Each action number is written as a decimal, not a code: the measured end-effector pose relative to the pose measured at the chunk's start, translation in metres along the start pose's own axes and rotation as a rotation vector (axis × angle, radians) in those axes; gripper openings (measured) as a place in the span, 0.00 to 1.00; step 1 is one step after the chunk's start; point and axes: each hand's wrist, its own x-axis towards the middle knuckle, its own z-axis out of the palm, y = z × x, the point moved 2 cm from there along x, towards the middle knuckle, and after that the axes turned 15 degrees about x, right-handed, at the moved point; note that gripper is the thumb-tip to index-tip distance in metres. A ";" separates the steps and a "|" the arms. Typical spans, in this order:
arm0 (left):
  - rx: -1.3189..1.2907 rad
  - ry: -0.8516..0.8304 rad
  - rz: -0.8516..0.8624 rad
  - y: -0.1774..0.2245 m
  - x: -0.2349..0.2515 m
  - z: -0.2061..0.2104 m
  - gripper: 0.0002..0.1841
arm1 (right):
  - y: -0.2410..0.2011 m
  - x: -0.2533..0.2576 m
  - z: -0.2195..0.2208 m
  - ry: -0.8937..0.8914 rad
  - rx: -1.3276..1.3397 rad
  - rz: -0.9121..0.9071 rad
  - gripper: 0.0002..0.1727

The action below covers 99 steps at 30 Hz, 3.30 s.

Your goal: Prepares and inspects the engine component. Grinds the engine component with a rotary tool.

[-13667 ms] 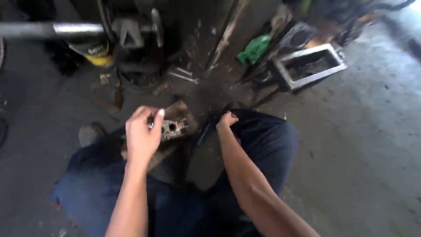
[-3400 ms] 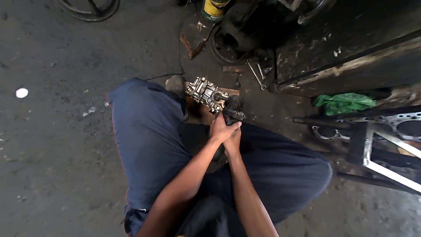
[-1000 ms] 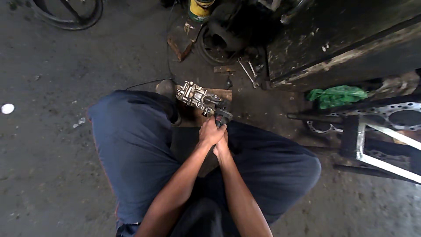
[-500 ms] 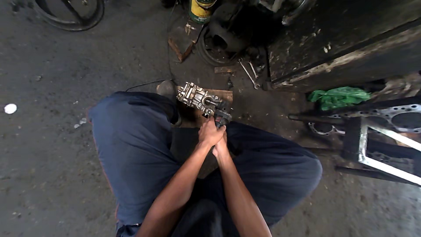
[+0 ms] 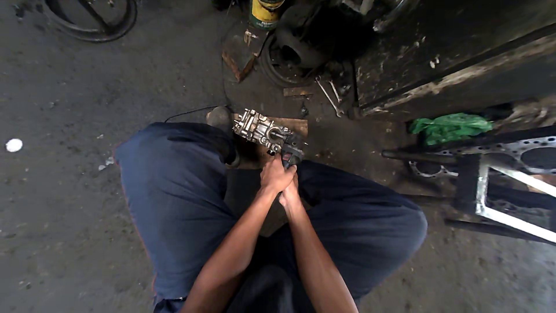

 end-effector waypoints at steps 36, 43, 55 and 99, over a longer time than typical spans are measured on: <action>-0.075 0.039 0.092 -0.002 -0.009 0.007 0.29 | 0.019 0.014 -0.025 -0.071 -0.059 -0.146 0.16; -0.097 0.048 0.124 0.001 -0.015 0.009 0.29 | 0.016 0.011 -0.029 -0.075 -0.071 -0.155 0.17; -0.123 0.033 0.153 0.003 -0.025 0.010 0.31 | 0.008 -0.007 -0.029 -0.087 -0.075 -0.267 0.21; -0.421 0.042 0.136 0.003 -0.033 0.006 0.34 | -0.035 -0.032 -0.021 -0.063 -0.831 -0.407 0.36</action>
